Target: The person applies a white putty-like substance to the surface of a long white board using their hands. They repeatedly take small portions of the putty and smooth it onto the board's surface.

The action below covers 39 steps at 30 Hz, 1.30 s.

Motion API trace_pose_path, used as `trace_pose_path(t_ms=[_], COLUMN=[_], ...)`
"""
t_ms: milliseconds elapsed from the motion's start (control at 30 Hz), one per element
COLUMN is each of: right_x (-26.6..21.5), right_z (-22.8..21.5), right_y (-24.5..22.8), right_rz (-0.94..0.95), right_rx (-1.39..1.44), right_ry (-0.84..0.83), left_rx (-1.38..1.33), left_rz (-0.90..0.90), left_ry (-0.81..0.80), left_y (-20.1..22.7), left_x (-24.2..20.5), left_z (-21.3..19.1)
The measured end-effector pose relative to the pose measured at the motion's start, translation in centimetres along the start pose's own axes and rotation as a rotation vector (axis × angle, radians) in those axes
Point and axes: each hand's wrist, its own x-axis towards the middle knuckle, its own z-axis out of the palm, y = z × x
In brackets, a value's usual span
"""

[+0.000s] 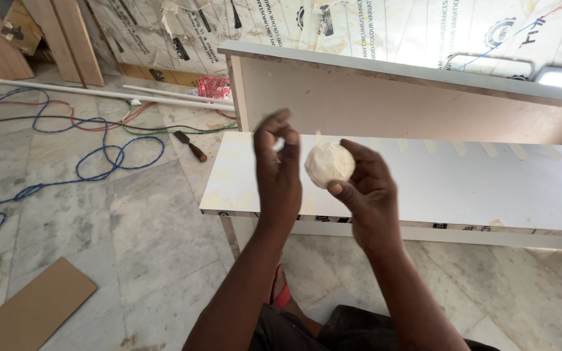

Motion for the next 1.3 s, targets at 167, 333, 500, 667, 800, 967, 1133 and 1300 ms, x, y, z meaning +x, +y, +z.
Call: trace_pose_path(t_ms=[167, 333, 500, 667, 800, 967, 1133, 1300], right_x=[0.3, -0.4, 1.1, 2.4, 2.5, 1.7, 0.8, 0.8], right_z=[0.6, 1.4, 2.3, 0.9, 0.1, 0.6, 1.1, 1.5], right_y=[-0.5, -0.9, -0.3, 0.1, 1.6, 2.9, 3.1, 3.4], right_rz=[-0.158, -0.315, -0.405, -0.288, -0.133, -0.013, -0.091, -0.032], right_rx=[-0.287, -0.413, -0.714, -1.057, -1.286, -1.422, -1.45, -1.506], right_ry=[-0.038, -0.038, 0.259, 0.111, -0.199, -0.301, -0.273, -0.268], left_rx=[-0.229, -0.561, -0.254, 0.212, 0.346, 0.374, 0.523, 0.387], left_rz=[-0.169, -0.215, -0.128, 0.0, 0.056, -0.519, -0.146, -0.233], left_ry=[-0.192, -0.266, -0.234, -0.149, -0.091, -0.086, -0.082, -0.098], left_y=[1.9, 2.4, 2.1, -0.2, -2.3, -3.4, -5.6, -6.2], left_x=[-1.2, -0.4, -1.4, 0.0, 1.8, 1.6, 1.6, 1.6], left_z=[0.2, 0.2, 1.0, -0.9, -4.0, -4.4, -4.7, -5.2])
